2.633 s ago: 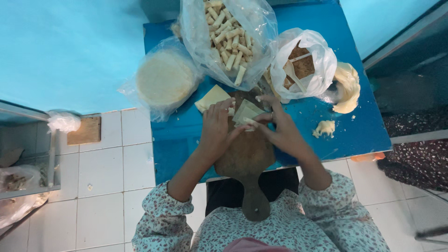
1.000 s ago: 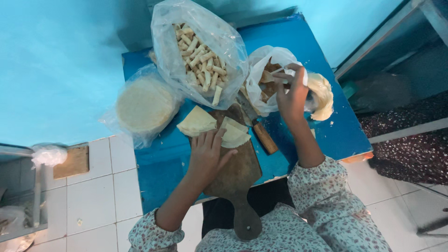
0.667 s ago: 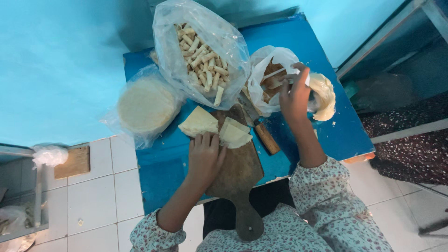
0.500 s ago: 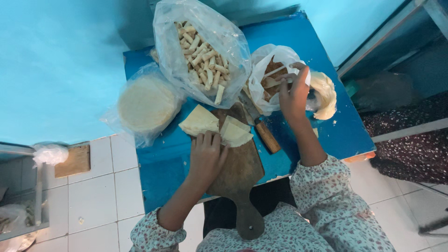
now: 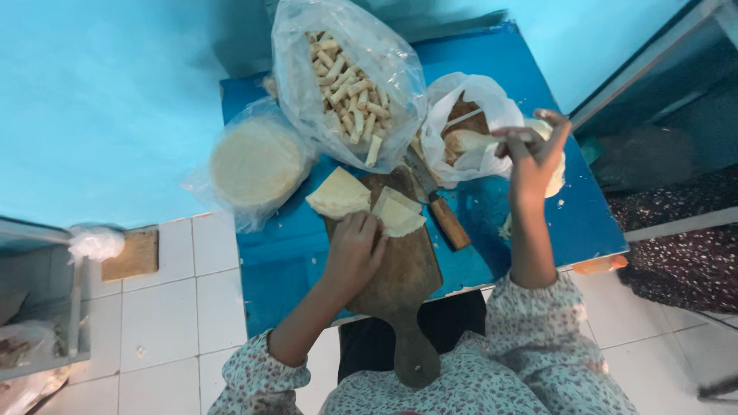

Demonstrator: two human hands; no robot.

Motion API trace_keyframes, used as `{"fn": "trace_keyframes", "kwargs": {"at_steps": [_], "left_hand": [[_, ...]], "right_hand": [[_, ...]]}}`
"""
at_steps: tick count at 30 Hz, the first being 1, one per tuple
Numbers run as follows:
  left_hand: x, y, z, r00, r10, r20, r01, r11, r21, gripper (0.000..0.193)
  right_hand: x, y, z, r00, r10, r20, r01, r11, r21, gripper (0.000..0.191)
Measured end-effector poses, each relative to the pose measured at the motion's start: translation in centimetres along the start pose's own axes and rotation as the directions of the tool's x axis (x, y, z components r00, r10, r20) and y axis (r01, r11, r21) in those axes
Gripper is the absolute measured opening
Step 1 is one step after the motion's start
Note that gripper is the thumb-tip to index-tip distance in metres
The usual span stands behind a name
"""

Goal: The person folds triangular dough pieces by hand on a wooden board, dips some pieces into a bag of brown powder using a spoon, and places finished dough pieces into a plastic bag with other completed stick-shaped dough pieces. They work through dough pieces one at a time, arranging folded pieces on the board.

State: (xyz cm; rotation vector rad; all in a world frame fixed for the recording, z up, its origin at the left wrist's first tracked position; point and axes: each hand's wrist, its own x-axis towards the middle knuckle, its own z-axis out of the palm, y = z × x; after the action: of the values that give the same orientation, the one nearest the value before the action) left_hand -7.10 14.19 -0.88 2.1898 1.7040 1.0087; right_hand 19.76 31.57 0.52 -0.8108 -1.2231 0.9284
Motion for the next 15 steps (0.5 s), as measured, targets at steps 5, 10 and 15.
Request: {"fn": "trace_keyframes", "kwargs": {"at_steps": [5,10,15], "left_hand": [[-0.2,-0.1,0.5,0.997,-0.074,-0.038,0.066,0.980,-0.189,0.024],[0.0,-0.4,1.0,0.983,-0.183,-0.013,0.169,0.928,-0.332,0.026],[0.0,-0.7,1.1,0.978,-0.209,0.005,0.197,0.910,-0.365,0.024]], "right_hand": [[-5.5,-1.1,0.2,0.983,0.171,0.061,-0.176,0.980,0.089,0.046],[-9.8,-0.9,2.1,0.956,0.188,0.227,-0.205,0.977,0.054,0.042],[-12.2,0.1,3.2,0.938,0.073,0.340,-0.092,0.995,0.042,0.040]]}}
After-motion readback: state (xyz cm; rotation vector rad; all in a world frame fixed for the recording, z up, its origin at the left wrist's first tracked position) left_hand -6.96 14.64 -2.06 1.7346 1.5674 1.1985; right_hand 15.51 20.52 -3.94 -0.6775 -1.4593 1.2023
